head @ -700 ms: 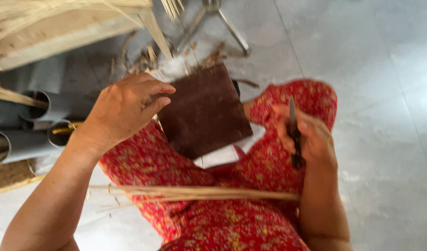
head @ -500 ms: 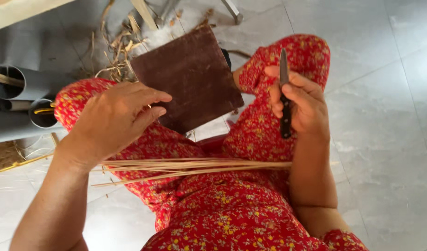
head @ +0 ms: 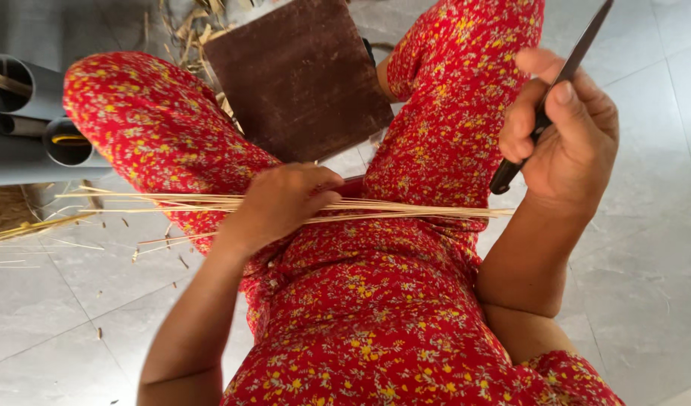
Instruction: The person sits on a low stool with a wooden board on their lap and splits thin bamboo strips into narrower pieces using a knife. They pull finished strips across their lap into a growing bundle and reach to a pile of raw bamboo strips beside them to continue.
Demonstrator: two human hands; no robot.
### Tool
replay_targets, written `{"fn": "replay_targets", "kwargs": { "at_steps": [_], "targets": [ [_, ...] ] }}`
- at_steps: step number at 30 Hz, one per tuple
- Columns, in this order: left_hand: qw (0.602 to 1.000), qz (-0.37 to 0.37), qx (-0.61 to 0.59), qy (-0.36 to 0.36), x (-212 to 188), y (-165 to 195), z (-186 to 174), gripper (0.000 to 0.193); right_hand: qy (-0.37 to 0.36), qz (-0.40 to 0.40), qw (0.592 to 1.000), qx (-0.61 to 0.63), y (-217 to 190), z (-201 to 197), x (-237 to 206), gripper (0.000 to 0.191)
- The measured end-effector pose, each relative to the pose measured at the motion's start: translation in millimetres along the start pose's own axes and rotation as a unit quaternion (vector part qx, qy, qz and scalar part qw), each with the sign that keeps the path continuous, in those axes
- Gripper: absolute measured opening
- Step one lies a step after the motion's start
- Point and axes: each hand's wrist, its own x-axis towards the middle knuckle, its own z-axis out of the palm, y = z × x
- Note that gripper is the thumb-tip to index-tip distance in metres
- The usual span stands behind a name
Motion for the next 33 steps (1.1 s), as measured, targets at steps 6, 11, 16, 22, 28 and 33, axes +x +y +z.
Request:
{"fn": "replay_targets", "kwargs": {
  "at_steps": [6, 11, 16, 22, 28, 33],
  "targets": [
    [0.999, -0.021, -0.036, -0.020, 3.2, -7.6, 25.7, 0.016, 0.009, 0.014, 1.000, -0.012, 3.0, 8.6, -1.4, 0.029],
    [0.999, -0.001, -0.045, -0.013, -3.8, -12.3, 25.4, 0.013, 0.012, 0.028, 0.999, -0.015, 7.2, 20.1, 0.5, 0.028],
    [0.999, 0.005, -0.023, 0.030, -7.8, -7.8, 20.6, 0.009, 0.014, 0.031, 0.999, -0.019, 5.3, 24.1, 2.4, 0.028],
    [0.989, 0.017, -0.015, 0.144, -10.4, 2.6, -0.1, 0.008, 0.031, 0.033, 0.999, -0.021, 2.7, 27.0, -0.2, 0.031],
    [0.992, -0.011, -0.010, 0.125, -19.0, 6.6, -28.2, 0.006, 0.024, 0.033, 0.999, -0.012, 4.4, 27.2, 1.1, 0.034],
    [0.977, -0.065, -0.098, 0.178, -13.5, 3.3, -32.8, 0.010, 0.020, 0.032, 0.999, -0.003, 7.3, 23.6, 1.3, 0.034]
  ]
}}
